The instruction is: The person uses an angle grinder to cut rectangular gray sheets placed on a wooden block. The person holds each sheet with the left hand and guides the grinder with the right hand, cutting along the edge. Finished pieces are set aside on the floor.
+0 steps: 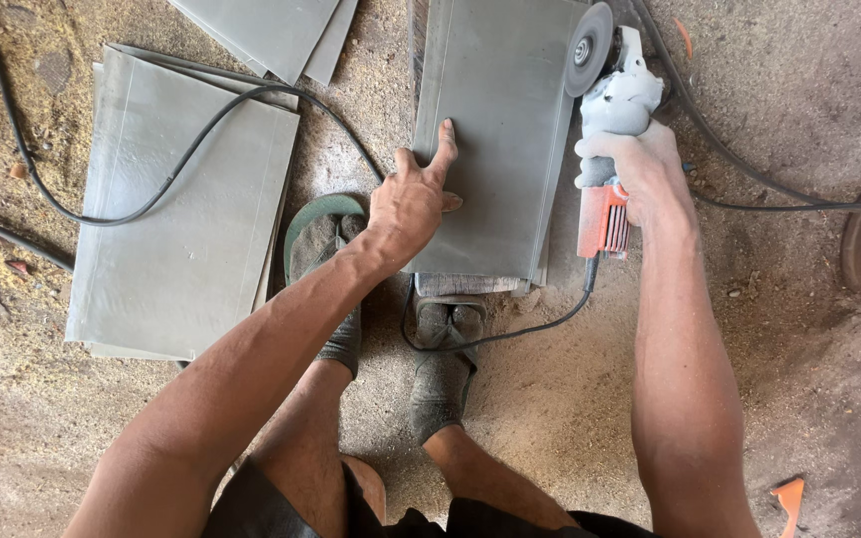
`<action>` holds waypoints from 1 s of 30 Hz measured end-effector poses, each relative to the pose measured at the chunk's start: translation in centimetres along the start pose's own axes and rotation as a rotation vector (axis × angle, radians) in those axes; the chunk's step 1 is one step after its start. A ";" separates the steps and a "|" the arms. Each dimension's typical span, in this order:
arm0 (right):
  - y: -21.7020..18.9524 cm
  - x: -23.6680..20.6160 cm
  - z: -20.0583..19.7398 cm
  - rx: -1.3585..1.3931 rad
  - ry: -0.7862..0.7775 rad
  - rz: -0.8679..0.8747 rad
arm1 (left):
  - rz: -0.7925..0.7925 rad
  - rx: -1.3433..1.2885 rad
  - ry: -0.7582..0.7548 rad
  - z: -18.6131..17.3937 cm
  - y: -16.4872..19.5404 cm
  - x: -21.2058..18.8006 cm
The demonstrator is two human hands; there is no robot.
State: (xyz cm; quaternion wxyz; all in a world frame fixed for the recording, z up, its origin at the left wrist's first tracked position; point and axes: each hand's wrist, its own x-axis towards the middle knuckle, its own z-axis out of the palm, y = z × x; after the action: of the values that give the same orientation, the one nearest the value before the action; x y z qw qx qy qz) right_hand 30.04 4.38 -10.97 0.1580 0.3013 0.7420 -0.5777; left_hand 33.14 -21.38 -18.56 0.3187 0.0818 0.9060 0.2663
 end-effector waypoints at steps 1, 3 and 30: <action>-0.1 0.1 0.0 0.006 -0.003 0.000 | 0.008 -0.010 0.007 0.0 -0.1 0.0; -0.2 0.4 0.2 0.016 -0.015 -0.001 | 0.007 -0.021 0.011 0.1 -0.3 -0.1; -1.6 3.2 0.8 -0.079 0.003 -0.025 | -0.014 -0.016 0.000 1.1 -1.3 -0.6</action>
State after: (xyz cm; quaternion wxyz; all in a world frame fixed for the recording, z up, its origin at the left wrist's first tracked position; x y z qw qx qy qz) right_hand 26.46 4.19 -11.84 0.1614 0.2863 0.7681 -0.5496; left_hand 34.30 -22.12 -19.67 0.3211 0.0729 0.9044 0.2712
